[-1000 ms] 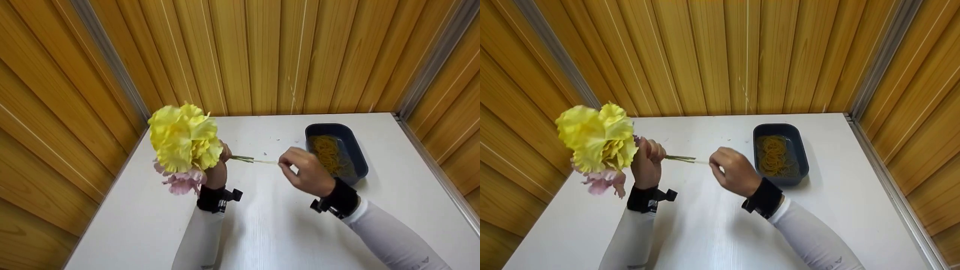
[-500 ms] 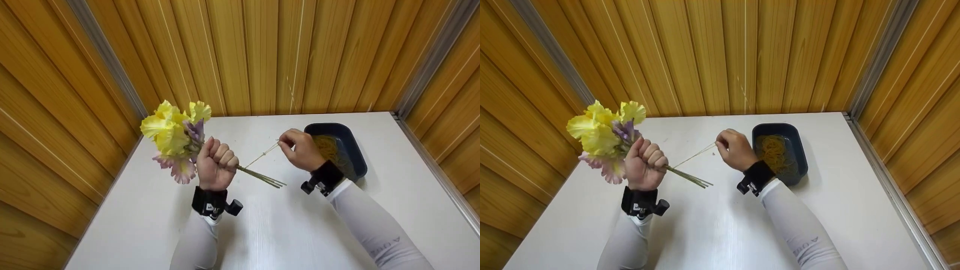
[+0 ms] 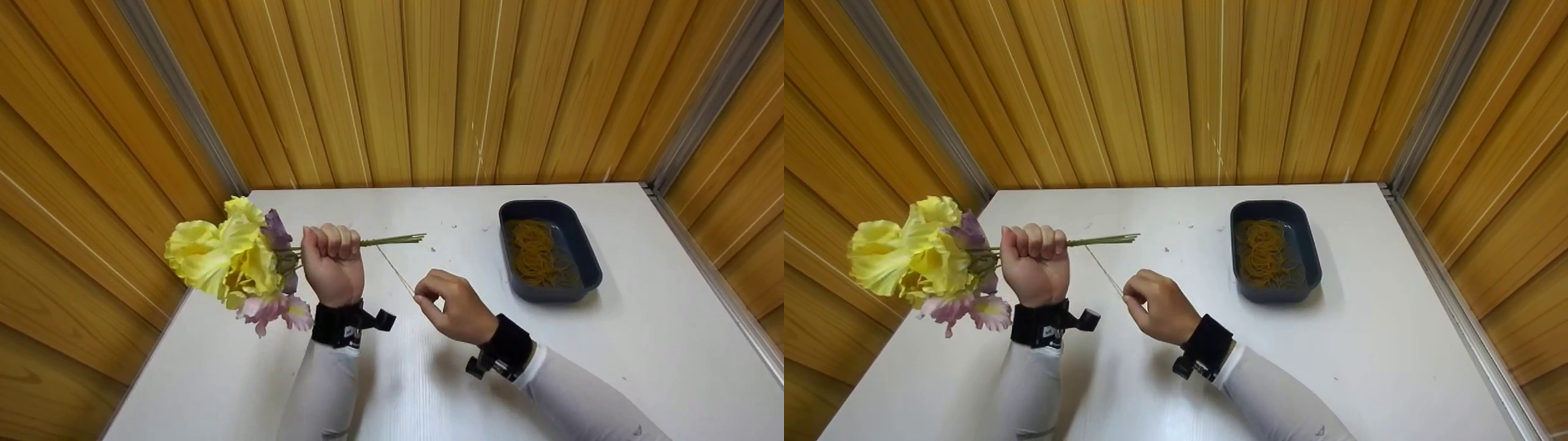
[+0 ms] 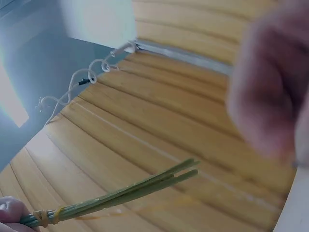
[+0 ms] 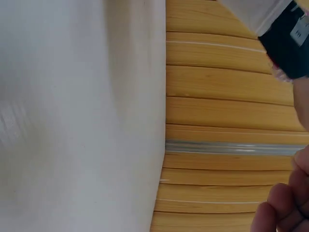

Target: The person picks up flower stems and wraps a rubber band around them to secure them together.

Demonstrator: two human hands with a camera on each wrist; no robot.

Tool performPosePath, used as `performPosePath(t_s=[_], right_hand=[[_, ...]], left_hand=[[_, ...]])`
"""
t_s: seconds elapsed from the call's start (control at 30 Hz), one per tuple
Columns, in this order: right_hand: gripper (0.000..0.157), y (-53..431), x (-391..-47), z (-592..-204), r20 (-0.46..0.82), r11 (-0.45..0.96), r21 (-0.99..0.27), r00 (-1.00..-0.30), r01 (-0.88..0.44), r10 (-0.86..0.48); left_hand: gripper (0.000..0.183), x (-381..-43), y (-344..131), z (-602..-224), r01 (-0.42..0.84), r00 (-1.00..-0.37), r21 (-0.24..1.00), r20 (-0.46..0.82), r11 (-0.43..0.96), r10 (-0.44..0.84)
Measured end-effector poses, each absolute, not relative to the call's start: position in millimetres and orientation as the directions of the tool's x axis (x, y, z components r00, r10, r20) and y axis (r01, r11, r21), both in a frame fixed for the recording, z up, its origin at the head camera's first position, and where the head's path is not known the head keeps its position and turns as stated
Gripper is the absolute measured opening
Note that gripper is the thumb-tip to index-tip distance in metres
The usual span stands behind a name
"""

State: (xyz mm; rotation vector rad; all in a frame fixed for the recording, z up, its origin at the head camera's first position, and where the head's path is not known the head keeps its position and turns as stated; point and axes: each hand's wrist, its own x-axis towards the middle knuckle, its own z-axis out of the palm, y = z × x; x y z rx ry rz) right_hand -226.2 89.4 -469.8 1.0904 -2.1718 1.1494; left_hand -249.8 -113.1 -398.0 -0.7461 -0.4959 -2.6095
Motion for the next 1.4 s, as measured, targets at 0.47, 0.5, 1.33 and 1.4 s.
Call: performPosePath(t_s=[0.47, 0.5, 1.33, 1.4], right_hand=[[0.012, 140.9, -239.6, -411.0, 0.828, 0.43, -0.277, -0.441, -0.859, -0.347], [0.011, 142.9, -245.2, -411.9, 0.825, 0.432, -0.297, -0.456, -0.852, -0.334], [0.016, 82.1, -211.9, -473.8, 0.825, 0.306, -0.38, -0.469, -0.873, -0.316], [0.016, 87.4, -206.1, -466.5, 0.833, 0.317, -0.342, -0.441, -0.885, -0.334]], left_hand=[[0.048, -241.0, -122.5, -399.8, 0.108, -0.791, 0.617, 0.529, -0.779, 0.309], [0.047, -241.1, -123.3, -400.1, 0.03, -0.768, 0.595, 0.528, -0.803, 0.362], [0.046, -241.5, -111.1, -392.4, 0.46, -0.858, 0.247, 0.37, -0.853, -0.355], [0.047, -239.8, -109.2, -392.4, 0.531, -0.828, 0.363, 0.416, -0.766, -0.376]])
